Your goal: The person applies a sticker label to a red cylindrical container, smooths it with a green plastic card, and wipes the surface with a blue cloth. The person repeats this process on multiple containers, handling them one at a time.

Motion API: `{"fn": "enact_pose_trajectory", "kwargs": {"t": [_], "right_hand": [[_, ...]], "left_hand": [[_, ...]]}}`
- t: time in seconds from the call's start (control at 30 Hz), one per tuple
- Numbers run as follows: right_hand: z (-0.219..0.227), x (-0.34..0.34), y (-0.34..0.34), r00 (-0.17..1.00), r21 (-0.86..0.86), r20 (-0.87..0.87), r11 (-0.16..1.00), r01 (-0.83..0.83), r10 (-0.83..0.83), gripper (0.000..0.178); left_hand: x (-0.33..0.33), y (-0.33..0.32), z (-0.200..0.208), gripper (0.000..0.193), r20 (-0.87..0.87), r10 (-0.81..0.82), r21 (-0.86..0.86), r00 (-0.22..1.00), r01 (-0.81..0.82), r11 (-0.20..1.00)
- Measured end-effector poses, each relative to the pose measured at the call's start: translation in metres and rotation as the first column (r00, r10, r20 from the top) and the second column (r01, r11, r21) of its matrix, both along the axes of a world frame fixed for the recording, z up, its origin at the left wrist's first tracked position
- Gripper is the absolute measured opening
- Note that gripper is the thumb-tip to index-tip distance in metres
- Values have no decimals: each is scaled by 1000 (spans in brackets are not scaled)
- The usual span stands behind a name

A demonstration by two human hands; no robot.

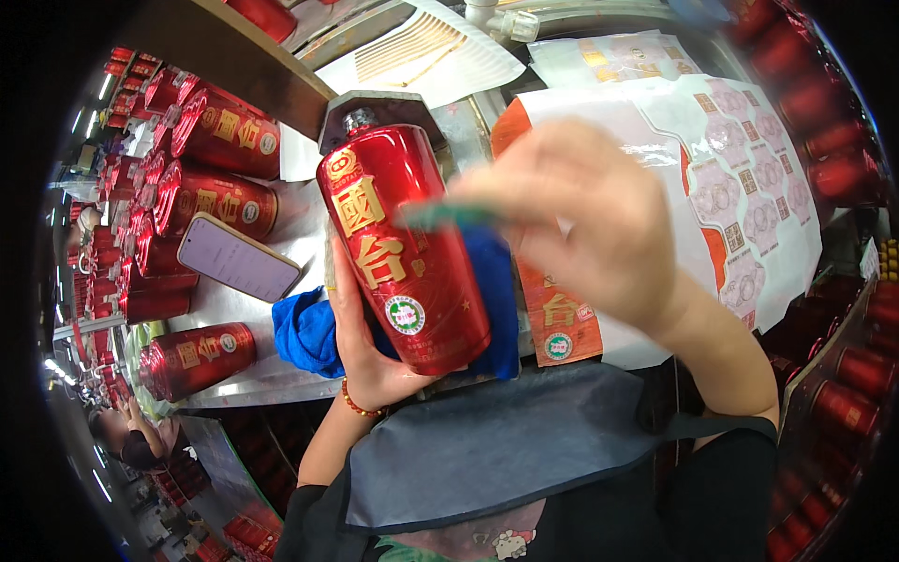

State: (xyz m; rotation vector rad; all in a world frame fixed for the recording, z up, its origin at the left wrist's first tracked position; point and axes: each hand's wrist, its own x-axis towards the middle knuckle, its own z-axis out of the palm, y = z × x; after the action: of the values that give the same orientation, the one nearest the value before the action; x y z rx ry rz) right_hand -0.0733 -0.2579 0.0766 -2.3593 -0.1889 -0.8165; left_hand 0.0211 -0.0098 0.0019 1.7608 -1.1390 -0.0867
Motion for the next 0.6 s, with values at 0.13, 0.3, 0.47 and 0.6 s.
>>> {"fn": "enact_pose_trajectory", "kwargs": {"t": [0.13,0.3,0.47,0.6], "right_hand": [[-7,-38,33,984,-247,82,960,-133,158,25],[3,-36,26,970,141,-221,987,-71,101,24],[-5,-35,23,963,310,-254,936,166,-87,21],[-15,-34,22,930,418,-361,879,229,-71,21]], "left_hand": [[0,-1,0,144,0,16,10,1000,-16,1000],[0,0,7,143,-2,16,49,1000,-16,999],[2,-1,6,150,34,10,52,999,-12,999],[2,0,2,148,-17,-7,27,1000,7,1000]]}}
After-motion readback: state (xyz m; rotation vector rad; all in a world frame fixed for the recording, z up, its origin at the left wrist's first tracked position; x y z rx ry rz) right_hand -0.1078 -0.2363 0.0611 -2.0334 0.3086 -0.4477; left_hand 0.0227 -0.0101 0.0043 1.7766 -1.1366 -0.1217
